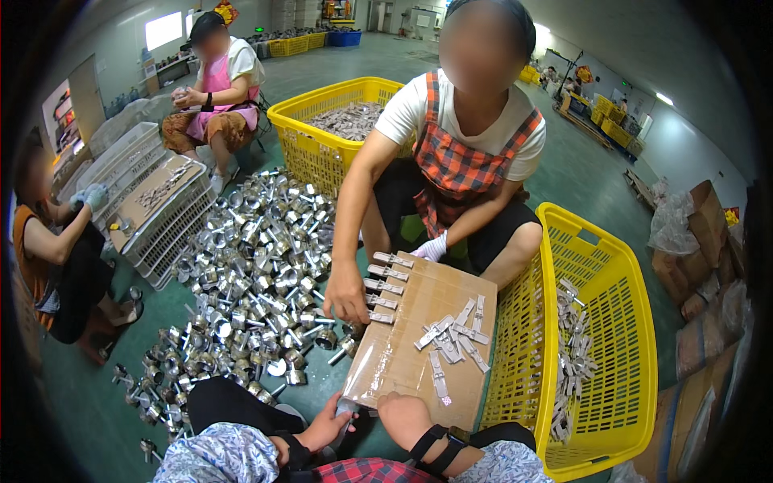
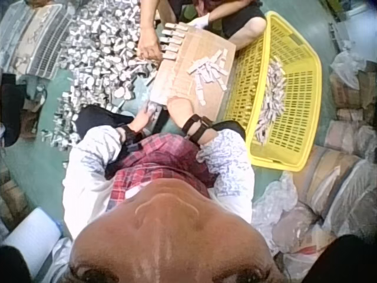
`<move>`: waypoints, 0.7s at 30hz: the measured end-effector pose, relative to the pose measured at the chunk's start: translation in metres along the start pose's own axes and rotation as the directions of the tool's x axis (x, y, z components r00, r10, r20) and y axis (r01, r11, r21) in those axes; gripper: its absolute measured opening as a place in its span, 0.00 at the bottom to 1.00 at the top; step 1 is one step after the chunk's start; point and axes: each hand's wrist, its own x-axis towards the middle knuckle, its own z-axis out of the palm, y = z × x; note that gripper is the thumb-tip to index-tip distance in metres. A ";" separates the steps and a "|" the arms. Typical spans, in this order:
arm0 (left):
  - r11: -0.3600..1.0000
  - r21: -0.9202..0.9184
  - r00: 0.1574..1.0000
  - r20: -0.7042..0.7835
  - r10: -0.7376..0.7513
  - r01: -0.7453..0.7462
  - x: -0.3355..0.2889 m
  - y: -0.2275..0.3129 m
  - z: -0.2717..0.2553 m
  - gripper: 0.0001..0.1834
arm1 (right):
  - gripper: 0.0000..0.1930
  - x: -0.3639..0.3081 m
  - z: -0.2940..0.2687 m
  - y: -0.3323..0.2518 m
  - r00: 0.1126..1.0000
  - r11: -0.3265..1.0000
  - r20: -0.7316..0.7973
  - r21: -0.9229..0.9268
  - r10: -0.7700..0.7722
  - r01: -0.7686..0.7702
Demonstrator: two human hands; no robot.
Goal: Organizing and placing metal hardware parts onto cardboard templates for packaging.
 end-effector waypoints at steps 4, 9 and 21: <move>1.000 -0.006 1.000 0.012 0.018 -0.018 0.000 -0.001 0.000 0.32 | 0.04 0.000 0.001 0.000 1.000 1.000 0.009 0.005 -0.001 0.001; 0.999 0.022 1.000 -0.001 -0.030 0.030 0.000 0.000 0.000 0.30 | 0.06 0.000 0.003 0.000 1.000 1.000 -0.028 -0.007 -0.013 0.013; 1.000 0.025 1.000 0.013 -0.019 0.019 -0.001 0.000 0.001 0.32 | 0.04 -0.002 0.004 0.001 1.000 0.998 0.014 0.068 0.005 -0.006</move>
